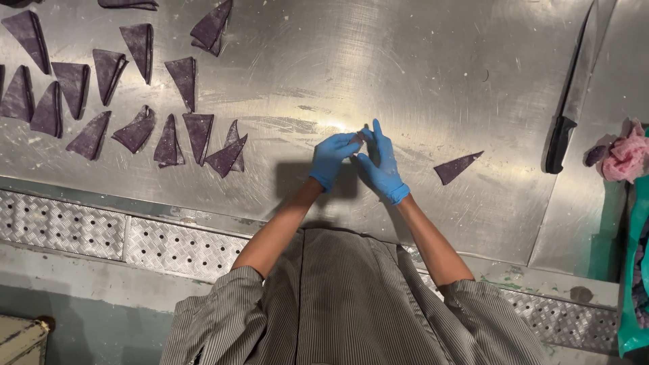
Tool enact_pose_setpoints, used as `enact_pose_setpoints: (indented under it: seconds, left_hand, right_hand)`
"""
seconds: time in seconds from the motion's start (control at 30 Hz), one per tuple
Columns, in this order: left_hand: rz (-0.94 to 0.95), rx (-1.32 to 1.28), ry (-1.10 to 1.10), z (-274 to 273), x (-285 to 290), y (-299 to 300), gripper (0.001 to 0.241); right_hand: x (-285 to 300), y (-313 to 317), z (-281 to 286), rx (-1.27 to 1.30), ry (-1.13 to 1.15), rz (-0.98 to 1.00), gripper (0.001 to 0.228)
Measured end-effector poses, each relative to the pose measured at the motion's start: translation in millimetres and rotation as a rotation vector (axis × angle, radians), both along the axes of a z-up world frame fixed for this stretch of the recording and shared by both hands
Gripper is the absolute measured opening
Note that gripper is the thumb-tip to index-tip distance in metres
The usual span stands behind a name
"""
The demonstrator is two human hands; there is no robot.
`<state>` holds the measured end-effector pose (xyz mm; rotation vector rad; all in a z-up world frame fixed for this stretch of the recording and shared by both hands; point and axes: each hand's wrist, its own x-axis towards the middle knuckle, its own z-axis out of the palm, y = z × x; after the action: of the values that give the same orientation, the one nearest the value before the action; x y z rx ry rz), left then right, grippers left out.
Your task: Rolling purple triangular pieces of dough into small croissant-like shapes.
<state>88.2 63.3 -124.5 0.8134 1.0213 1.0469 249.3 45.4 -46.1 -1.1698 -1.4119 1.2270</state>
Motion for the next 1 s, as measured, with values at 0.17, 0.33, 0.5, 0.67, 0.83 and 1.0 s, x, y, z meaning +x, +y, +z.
enact_pose_setpoints:
  seconds: [0.17, 0.33, 0.5, 0.67, 0.83, 1.0]
  left_hand:
    - [-0.088, 0.248, 0.304, 22, -10, -23, 0.037]
    - [-0.019, 0.954, 0.940, 71, -8, -44, 0.040]
    - [-0.063, -0.117, -0.406, 139, -9, -53, 0.038]
    - [-0.022, -0.045, -0.406, 157, -12, -61, 0.039]
    - [-0.103, 0.031, -0.386, 190, -15, -68, 0.038]
    - [-0.027, -0.047, -0.408, 188, -13, -69, 0.043]
  right_hand:
    - [6, 7, 33, -0.153, -0.128, 0.070, 0.075]
    - [12, 0, 82, -0.299, 0.055, 0.099, 0.066]
    - [7, -13, 144, -0.179, -0.001, 0.155, 0.068]
    - [11, -22, 165, -0.166, 0.002, 0.118, 0.069]
    - [8, -32, 175, -0.080, -0.060, 0.119, 0.067]
    - [9, -35, 180, -0.067, -0.106, 0.046, 0.068]
